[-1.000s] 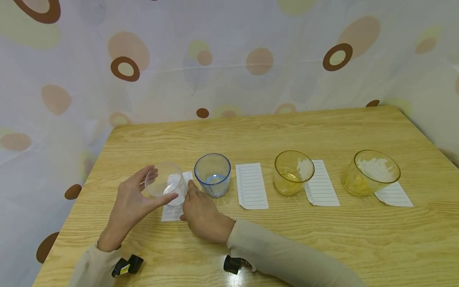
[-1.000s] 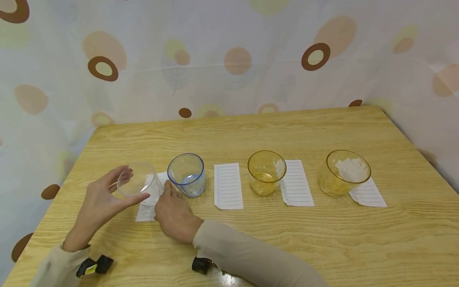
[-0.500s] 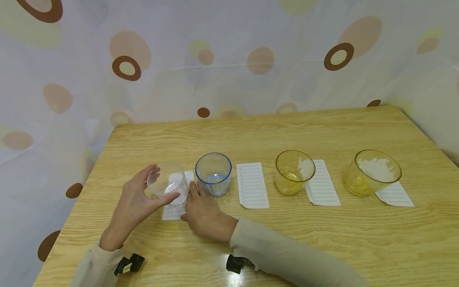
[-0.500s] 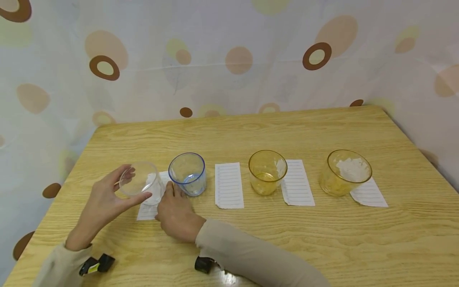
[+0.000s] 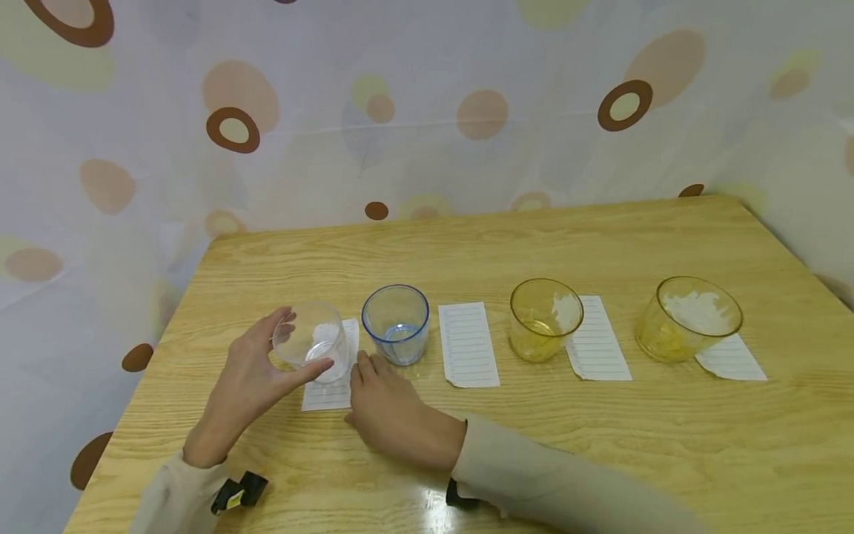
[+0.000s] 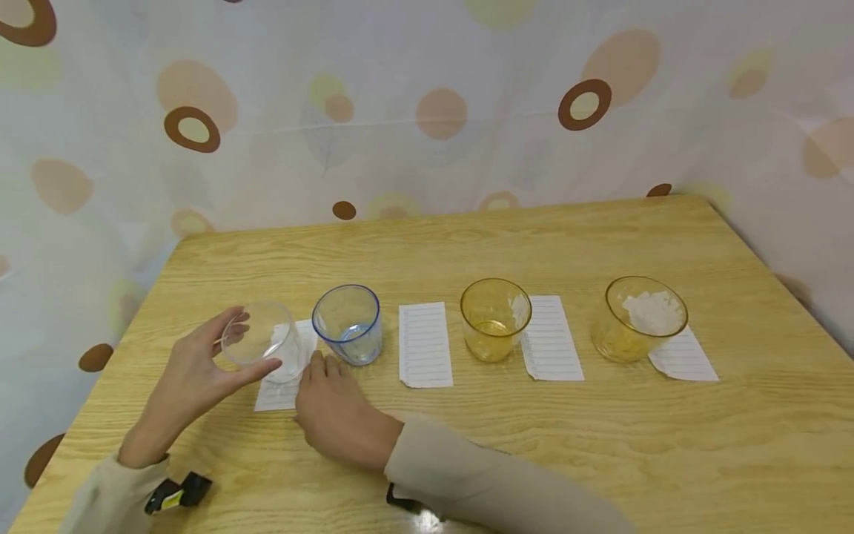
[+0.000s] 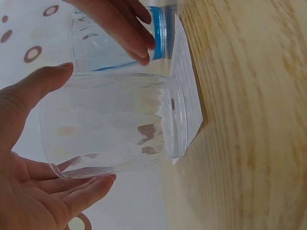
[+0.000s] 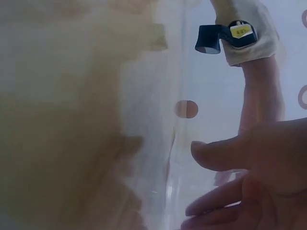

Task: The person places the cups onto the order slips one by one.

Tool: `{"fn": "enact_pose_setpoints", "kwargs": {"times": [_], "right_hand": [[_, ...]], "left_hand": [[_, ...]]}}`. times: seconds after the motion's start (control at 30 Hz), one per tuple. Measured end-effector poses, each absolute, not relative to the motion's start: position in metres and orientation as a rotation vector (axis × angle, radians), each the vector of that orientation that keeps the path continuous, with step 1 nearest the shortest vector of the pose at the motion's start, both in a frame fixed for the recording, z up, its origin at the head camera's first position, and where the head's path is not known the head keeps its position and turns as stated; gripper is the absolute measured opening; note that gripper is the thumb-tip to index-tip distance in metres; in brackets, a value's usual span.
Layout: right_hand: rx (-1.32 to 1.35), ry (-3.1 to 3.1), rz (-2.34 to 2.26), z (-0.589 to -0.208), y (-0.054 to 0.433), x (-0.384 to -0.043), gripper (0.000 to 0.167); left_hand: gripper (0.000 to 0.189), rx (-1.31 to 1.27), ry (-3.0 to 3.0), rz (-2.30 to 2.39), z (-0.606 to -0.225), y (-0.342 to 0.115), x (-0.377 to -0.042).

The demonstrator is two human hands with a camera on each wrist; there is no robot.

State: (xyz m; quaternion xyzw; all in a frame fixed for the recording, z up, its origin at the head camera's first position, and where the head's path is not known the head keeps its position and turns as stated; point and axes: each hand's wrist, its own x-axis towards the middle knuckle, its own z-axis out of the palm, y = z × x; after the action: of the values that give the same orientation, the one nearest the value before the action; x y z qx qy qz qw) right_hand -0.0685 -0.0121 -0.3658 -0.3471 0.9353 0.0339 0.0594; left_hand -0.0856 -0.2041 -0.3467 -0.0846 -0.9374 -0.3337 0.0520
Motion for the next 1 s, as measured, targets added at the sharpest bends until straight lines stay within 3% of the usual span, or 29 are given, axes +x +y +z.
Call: {"fn": "enact_pose_setpoints", "kwargs": {"times": [0.17, 0.4, 0.67, 1.0], "right_hand": [[-1.159, 2.810, 0.006, -0.354, 0.011, -0.057, 0.050], [-1.196, 2.903, -0.469, -0.348, 0.062, -0.054, 0.027], [-0.775, 3.040, -0.604, -0.356, 0.114, -0.060, 0.052], [-0.748, 2.871, -0.569, -0.370, 0.141, -0.057, 0.061]], "left_hand": [[0.093, -0.268, -2.865, -0.996, -0.346, -0.205, -0.086], [0.092, -0.277, -2.881, -0.986, -0.346, -0.205, -0.086], [0.091, -0.303, -2.882, -0.955, -0.344, -0.205, -0.089], [0.096, -0.278, -2.938, -0.964, -0.342, -0.205, -0.085]]}}
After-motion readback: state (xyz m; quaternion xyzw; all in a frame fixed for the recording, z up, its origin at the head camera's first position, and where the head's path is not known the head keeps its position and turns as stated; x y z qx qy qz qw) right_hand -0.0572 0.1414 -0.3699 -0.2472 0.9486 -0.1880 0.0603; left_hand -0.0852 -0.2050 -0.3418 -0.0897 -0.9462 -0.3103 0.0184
